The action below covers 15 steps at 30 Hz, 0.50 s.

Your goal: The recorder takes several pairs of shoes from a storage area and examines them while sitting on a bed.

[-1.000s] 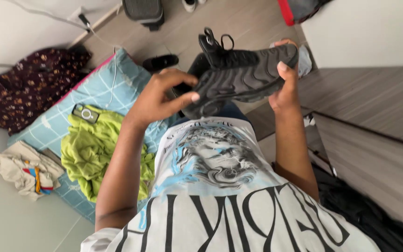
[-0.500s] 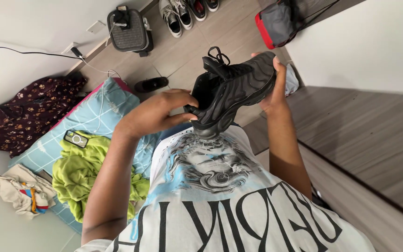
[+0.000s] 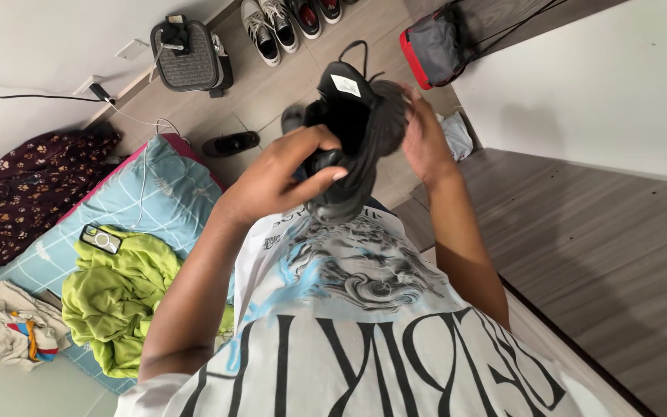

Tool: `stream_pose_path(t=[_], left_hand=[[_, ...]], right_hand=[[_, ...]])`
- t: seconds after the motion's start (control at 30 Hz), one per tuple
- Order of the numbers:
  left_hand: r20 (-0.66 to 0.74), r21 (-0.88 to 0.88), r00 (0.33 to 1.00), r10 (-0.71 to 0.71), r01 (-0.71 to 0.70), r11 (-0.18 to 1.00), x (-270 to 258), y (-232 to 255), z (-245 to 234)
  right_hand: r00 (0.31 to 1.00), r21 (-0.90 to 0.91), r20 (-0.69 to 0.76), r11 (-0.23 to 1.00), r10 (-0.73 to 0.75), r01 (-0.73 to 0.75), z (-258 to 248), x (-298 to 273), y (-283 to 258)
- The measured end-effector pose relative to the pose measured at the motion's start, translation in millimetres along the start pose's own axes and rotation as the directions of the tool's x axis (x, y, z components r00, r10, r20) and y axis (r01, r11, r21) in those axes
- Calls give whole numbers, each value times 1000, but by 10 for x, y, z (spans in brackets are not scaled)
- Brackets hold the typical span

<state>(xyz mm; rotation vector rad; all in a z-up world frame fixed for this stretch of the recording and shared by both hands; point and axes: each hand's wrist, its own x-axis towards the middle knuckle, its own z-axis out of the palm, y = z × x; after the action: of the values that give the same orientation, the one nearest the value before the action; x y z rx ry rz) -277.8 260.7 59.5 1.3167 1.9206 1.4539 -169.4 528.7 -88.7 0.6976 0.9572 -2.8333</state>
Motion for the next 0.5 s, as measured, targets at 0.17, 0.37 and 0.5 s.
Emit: stream_pose_path(t=[0.17,0.37,0.5], left_hand=[[62,111,994,-84,77,991,401,-254,-11],[13,-54,997,-73,73,996,830,-771,-41],[70,-225,986,-149,161,961,1226,-964,-206]], right_hand=[[988,-653,-89,757,-126,38,9,-51,-219],[979,-852,194,484,-61,200,576,-62,-685],[947,-866,311,389,-74,315,861,247,-903]])
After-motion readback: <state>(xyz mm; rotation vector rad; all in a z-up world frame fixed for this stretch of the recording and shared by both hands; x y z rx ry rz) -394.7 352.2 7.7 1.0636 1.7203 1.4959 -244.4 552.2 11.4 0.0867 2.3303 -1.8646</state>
